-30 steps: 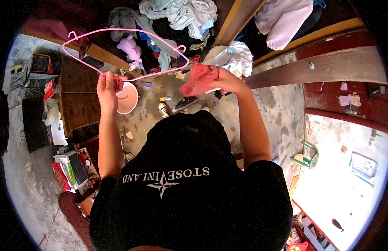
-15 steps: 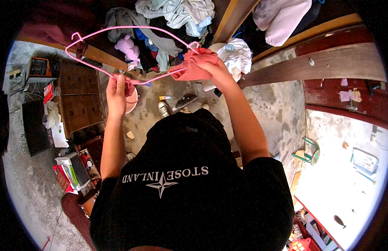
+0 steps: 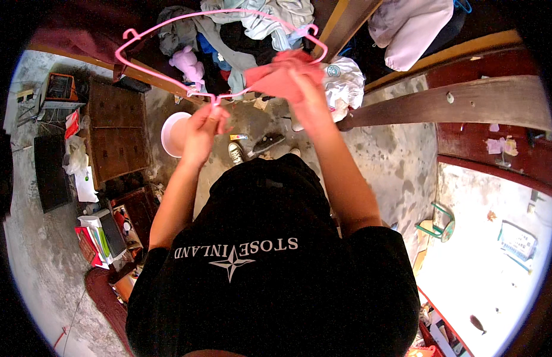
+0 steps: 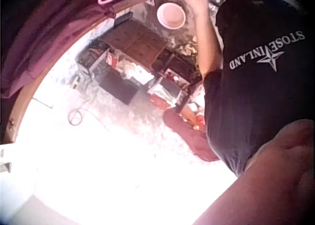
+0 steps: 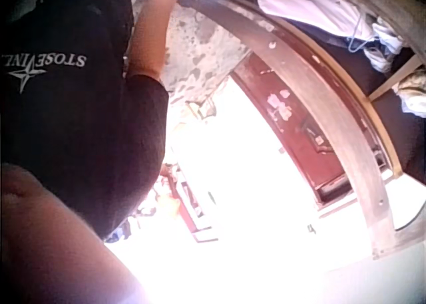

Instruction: The person hangs a pink cloth onto a pink plastic hanger by hand.

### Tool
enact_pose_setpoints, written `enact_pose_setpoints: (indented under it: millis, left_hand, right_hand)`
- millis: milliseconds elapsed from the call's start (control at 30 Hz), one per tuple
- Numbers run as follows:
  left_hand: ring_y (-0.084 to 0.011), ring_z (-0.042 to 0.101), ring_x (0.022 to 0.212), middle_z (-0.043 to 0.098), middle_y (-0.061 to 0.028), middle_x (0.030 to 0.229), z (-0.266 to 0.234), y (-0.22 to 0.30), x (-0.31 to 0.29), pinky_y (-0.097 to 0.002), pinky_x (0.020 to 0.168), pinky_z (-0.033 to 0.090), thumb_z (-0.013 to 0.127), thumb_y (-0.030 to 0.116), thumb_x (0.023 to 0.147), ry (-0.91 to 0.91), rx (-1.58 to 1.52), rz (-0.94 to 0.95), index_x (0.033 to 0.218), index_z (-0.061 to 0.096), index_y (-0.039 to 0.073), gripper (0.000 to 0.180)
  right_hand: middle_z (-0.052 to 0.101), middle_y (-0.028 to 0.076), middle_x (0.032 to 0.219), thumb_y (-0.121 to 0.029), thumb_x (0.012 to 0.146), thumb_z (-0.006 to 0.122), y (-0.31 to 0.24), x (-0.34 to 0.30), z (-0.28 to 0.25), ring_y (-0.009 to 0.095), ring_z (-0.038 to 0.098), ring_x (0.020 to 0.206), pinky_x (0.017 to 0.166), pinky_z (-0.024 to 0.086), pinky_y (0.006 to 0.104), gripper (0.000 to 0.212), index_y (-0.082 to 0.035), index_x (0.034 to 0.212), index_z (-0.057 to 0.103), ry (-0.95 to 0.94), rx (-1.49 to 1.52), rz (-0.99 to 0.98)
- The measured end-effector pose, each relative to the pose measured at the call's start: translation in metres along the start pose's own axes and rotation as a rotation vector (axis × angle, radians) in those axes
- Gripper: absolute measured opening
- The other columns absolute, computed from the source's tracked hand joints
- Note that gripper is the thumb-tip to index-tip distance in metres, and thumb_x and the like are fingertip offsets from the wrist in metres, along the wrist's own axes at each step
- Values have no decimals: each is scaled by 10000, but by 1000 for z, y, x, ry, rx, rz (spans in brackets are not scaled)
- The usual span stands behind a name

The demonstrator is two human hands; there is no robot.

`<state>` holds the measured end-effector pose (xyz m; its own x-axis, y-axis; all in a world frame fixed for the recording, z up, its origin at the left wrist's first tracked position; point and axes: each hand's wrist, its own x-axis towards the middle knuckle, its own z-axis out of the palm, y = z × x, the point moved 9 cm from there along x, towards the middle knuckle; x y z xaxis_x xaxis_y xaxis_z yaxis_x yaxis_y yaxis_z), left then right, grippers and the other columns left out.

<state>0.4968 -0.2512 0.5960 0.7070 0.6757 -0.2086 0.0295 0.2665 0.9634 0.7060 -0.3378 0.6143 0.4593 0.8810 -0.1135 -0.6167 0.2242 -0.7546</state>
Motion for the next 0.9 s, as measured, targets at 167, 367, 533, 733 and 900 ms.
enact_pose_setpoints:
  millis: [167,367,533,733,900]
  left_hand:
    - [-82,450,650,515,9,714,30,3,20,-253,646,442,496,175,1070,77,38,156,953,619,14,234]
    - [-79,489,659,576,8,710,31,22,19,-247,630,411,469,174,1078,30,-2,115,934,625,20,262]
    - [-84,502,648,590,-8,692,45,39,30,-248,633,409,497,181,1066,66,-8,175,912,633,23,260]
    - [-88,492,620,559,-8,672,26,34,22,-240,625,417,528,200,1052,42,-24,87,906,646,18,262]
    - [-76,454,599,517,8,657,0,6,13,-237,601,403,529,223,1053,-35,-9,-86,900,640,20,277]
  right_hand:
    - [650,81,1210,-99,938,616,32,-8,57,198,650,1110,944,518,343,323,-14,1249,595,-57,55,-43]
    - [651,66,1211,-148,972,623,2,8,53,196,641,1122,936,523,365,316,-38,1266,585,-52,70,-122]
    - [665,102,1215,-196,989,606,20,8,65,220,654,1111,967,511,367,341,-35,1286,559,-89,124,-80]
    - [694,124,1173,-176,963,632,-27,26,1,245,669,1108,968,526,389,326,-39,1255,587,161,99,-106]
    - [682,90,1188,-138,932,683,-80,39,-46,216,653,1127,981,525,381,360,-39,1268,602,195,50,-217]
